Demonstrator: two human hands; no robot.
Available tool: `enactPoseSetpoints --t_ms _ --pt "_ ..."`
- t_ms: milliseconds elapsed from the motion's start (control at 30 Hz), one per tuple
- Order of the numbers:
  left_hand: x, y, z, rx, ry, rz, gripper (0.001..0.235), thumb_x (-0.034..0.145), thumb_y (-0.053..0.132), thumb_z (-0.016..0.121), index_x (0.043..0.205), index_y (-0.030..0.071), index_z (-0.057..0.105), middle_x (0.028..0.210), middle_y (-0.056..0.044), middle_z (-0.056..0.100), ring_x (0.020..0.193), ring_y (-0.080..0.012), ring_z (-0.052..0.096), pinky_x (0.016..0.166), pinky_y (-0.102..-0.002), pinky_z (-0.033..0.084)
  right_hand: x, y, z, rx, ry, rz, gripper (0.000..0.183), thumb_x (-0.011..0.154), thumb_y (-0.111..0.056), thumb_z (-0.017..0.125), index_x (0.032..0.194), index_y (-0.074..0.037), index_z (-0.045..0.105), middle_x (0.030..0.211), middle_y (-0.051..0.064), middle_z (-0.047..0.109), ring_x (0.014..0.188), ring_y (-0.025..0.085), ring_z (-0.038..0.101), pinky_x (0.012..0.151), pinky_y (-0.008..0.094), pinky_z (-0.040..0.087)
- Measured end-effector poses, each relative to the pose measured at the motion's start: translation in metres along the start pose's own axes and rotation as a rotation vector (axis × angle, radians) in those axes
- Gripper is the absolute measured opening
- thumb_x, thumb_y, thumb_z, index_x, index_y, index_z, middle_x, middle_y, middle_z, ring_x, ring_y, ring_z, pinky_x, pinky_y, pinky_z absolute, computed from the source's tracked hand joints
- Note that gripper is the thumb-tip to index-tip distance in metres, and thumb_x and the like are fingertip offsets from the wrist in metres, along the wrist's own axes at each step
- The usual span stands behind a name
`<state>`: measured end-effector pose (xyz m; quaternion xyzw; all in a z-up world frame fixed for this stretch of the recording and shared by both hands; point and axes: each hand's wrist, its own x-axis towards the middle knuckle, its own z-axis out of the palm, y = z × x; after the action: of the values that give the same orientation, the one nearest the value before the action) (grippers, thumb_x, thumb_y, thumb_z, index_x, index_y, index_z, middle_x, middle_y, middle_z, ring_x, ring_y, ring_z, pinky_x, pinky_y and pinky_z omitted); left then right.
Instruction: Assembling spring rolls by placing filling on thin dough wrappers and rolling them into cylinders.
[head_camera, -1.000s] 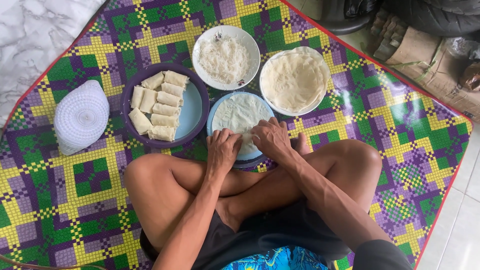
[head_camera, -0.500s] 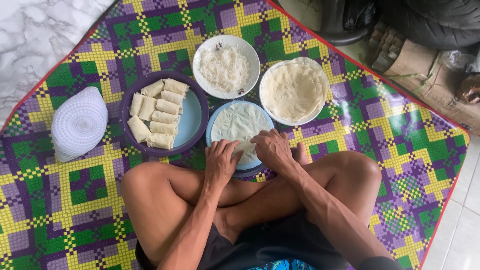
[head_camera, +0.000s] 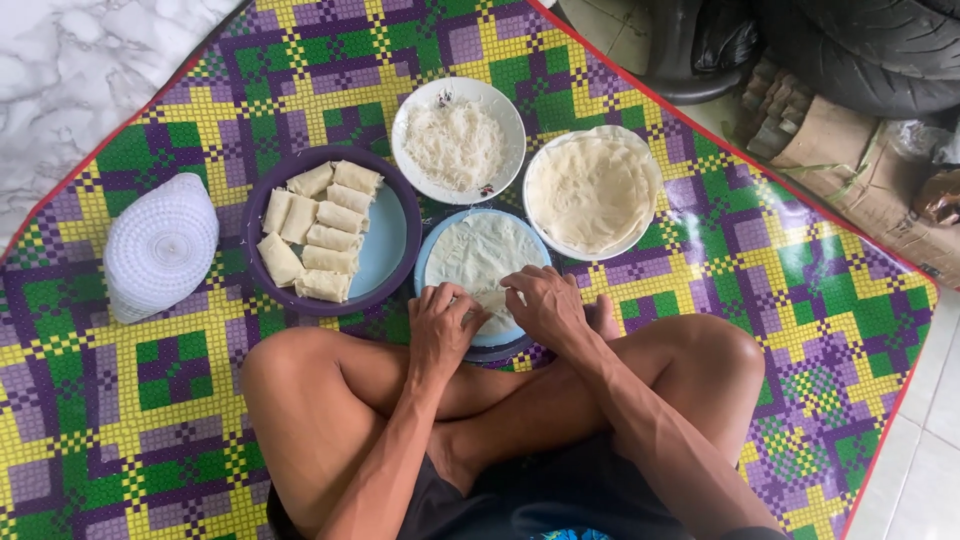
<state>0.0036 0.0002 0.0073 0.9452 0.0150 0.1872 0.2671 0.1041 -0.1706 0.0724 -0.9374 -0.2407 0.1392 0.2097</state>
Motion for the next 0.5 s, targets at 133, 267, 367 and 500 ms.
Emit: enactPoseSetpoints --t_ms 133,267,367,500 --pt "0.002 0.004 -0.003 -0.019 -0.044 -0.042 0.020 0.101 0.035 0.065 0.090 0.019 0.066 0.097 0.006 0.050 0.094 -0.0204 0.055 0.081 -0.039 0.044 0.001 -0.001 0.000 0.008 -0.001 -0.003 0.025 0.096 -0.032 0.056 0.102 -0.024 0.079 0.092 -0.001 0.074 0.090 0.025 0.071 0.076 0.041 0.048" --pt "0.001 0.002 -0.003 -0.012 -0.069 -0.045 0.010 0.098 0.033 0.068 0.099 0.023 0.070 0.103 0.006 0.050 0.100 -0.0210 0.055 0.082 -0.040 0.044 0.000 -0.003 -0.004 0.027 -0.029 -0.001 0.025 0.094 -0.027 0.057 0.104 -0.022 0.079 0.089 0.000 0.074 0.090 0.026 0.071 0.078 0.041 0.048" --pt "0.004 0.008 -0.012 -0.031 -0.091 -0.073 0.010 0.099 0.032 0.066 0.101 0.022 0.070 0.105 0.007 0.050 0.100 -0.0200 0.054 0.083 -0.038 0.043 0.004 -0.002 -0.008 0.062 -0.027 -0.011 0.025 0.095 -0.025 0.056 0.105 -0.020 0.079 0.089 0.001 0.074 0.090 0.027 0.072 0.077 0.042 0.049" --pt "0.027 0.003 -0.022 -0.022 -0.110 -0.121 0.018 0.101 0.034 0.067 0.112 0.021 0.071 0.107 0.008 0.048 0.103 -0.0174 0.051 0.085 -0.038 0.042 0.040 0.015 -0.003 0.064 0.007 -0.038 0.024 0.093 -0.025 0.058 0.106 -0.021 0.078 0.090 0.001 0.074 0.089 0.028 0.071 0.075 0.044 0.051"
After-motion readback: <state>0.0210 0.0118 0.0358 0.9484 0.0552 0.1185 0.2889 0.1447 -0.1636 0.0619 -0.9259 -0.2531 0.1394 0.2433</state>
